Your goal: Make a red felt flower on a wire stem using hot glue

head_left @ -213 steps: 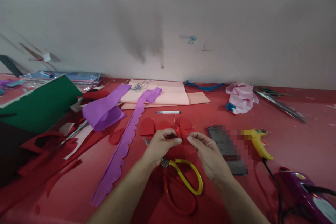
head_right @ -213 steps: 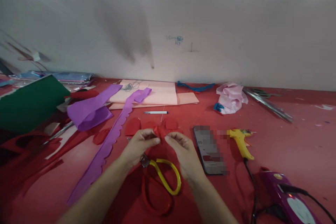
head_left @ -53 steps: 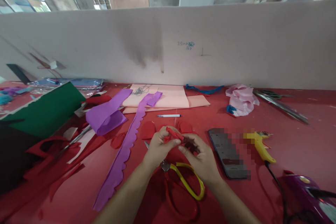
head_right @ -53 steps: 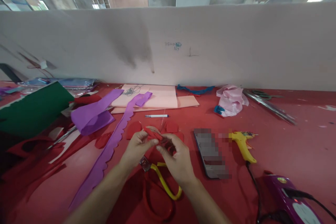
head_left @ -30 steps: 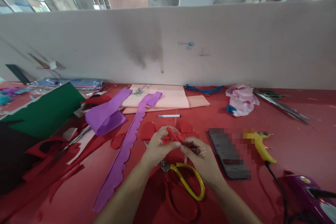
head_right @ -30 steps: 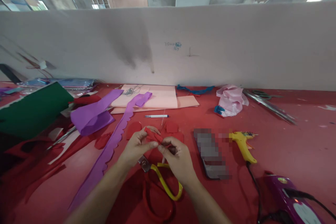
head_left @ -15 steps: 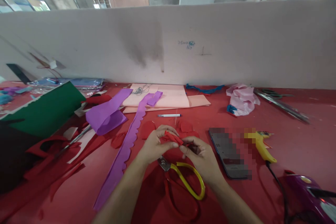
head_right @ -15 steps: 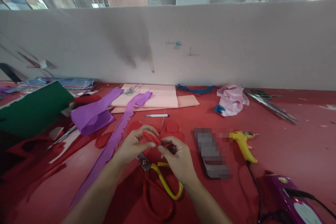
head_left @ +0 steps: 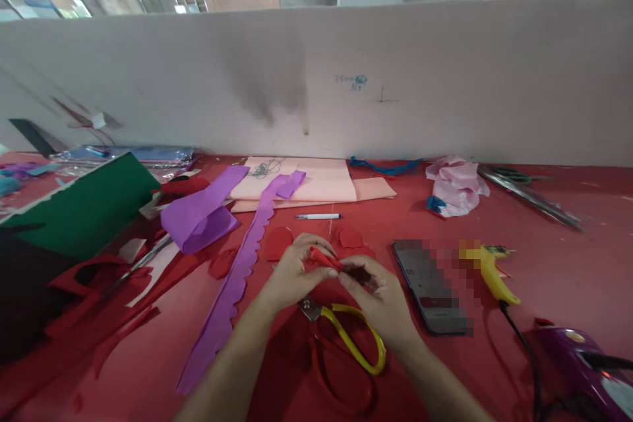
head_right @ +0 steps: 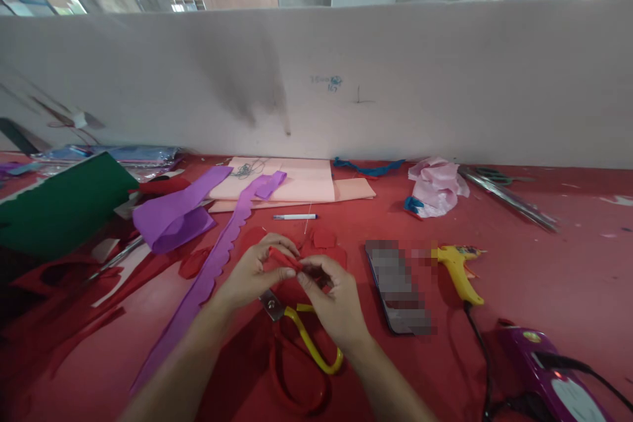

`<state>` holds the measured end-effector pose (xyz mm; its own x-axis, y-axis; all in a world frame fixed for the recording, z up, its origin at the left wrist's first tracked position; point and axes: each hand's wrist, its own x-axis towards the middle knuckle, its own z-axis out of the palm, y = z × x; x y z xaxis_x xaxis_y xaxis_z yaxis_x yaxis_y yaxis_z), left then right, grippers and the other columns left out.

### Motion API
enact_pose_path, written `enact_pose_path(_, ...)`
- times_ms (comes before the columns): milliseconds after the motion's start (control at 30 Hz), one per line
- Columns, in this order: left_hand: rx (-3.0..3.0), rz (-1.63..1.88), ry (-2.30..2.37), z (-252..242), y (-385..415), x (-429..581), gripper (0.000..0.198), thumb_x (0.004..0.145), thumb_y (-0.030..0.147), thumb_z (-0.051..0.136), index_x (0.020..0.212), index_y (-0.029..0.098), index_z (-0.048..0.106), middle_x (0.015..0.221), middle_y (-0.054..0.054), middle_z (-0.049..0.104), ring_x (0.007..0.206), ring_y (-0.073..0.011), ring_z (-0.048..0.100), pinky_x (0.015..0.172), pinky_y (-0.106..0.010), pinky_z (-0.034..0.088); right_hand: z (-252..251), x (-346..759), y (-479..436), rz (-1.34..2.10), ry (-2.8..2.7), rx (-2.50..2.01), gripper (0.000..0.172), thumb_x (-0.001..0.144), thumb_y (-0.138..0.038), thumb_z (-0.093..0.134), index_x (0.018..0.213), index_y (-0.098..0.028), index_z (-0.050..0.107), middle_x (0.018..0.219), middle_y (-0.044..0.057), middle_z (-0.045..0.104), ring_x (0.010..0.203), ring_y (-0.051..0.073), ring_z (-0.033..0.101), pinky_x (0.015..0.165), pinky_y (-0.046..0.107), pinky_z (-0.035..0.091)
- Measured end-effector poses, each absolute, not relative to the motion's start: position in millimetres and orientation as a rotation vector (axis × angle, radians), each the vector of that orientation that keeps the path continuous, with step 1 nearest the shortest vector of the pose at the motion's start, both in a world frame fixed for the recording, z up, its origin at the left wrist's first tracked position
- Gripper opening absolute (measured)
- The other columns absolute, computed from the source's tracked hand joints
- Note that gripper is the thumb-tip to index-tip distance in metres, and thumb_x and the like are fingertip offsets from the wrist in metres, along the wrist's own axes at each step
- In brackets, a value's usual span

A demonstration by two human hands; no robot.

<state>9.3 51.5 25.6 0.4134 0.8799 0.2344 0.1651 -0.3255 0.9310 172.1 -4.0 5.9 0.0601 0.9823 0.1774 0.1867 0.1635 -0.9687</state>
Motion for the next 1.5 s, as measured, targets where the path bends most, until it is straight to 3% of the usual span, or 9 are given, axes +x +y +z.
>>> enact_pose_path(267, 1.668, 1.019, 0.915, 23.6, 51.4, 10.5, 0.013, 0.067, 0.022, 0.071, 0.079, 0.019, 0.066, 0.089, -0.006, 0.063, 0.092, -0.0221, 0.057, 0.087, -0.034, 0.041, 3.9, 173.1, -2.9, 1.098, -1.207, -1.189, 0.013, 0.078, -0.029, 0.064, 0.086, -0.019, 0.063, 0.075, 0.001, 0.063, 0.061, 0.013, 0.058, 0.062, 0.026, 0.048)
enact_pose_path(467, 1.569, 1.002, 0.895, 16.0, 51.1, 13.5, 0.010, 0.071, 0.023, 0.067, 0.079, 0.018, 0.065, 0.087, -0.005, 0.065, 0.087, -0.0200, 0.058, 0.084, -0.031, 0.042, 4.1, 174.9, -3.9, 1.249, -1.144, -1.114, 0.022, 0.079, -0.025, 0.058, 0.101, -0.022, 0.061, 0.071, 0.000, 0.062, 0.060, 0.013, 0.054, 0.055, 0.024, 0.042)
enact_pose_path(700, 1.467, 0.983, 0.889, 16.3, 49.1, 20.7, 0.012, 0.069, 0.026, 0.069, 0.072, 0.017, 0.062, 0.078, -0.003, 0.063, 0.079, -0.0178, 0.057, 0.078, -0.029, 0.044, 6.5, 171.5, -1.2, 1.027, -1.252, -1.229, 0.018, 0.074, -0.019, 0.061, 0.092, -0.021, 0.063, 0.088, 0.003, 0.065, 0.078, 0.017, 0.059, 0.071, 0.028, 0.047)
enact_pose_path(867, 1.541, 0.976, 0.902, 19.9, 48.2, 22.0, 0.012, 0.070, 0.027, 0.068, 0.072, 0.016, 0.062, 0.077, -0.003, 0.062, 0.078, -0.0178, 0.057, 0.077, -0.029, 0.044, 4.7, 170.1, -3.0, 0.915, -1.299, -1.304, 0.010, 0.077, -0.023, 0.060, 0.085, -0.020, 0.064, 0.083, 0.004, 0.066, 0.076, 0.018, 0.061, 0.068, 0.028, 0.048)
enact_pose_path(1233, 1.592, 1.076, 0.946, 21.5, 44.0, 26.0, 0.011, 0.070, 0.026, 0.070, 0.071, 0.016, 0.065, 0.077, -0.004, 0.062, 0.080, -0.0183, 0.057, 0.078, -0.030, 0.043, 6.0, 170.7, -3.3, 0.842, -1.270, -1.321, 0.013, 0.079, -0.032, 0.061, 0.080, -0.020, 0.065, 0.082, 0.004, 0.064, 0.076, 0.018, 0.059, 0.067, 0.027, 0.047)
enact_pose_path(1500, 1.583, 1.184, 0.933, 14.9, 43.7, 24.5, 0.018, 0.069, 0.024, 0.071, 0.084, 0.017, 0.064, 0.086, -0.006, 0.065, 0.086, -0.0191, 0.059, 0.081, -0.032, 0.045, -0.3, 174.2, -0.4, 1.042, -1.160, -1.271, 0.012, 0.080, -0.033, 0.060, 0.079, -0.021, 0.062, 0.072, -0.001, 0.057, 0.069, 0.015, 0.051, 0.066, 0.025, 0.040)
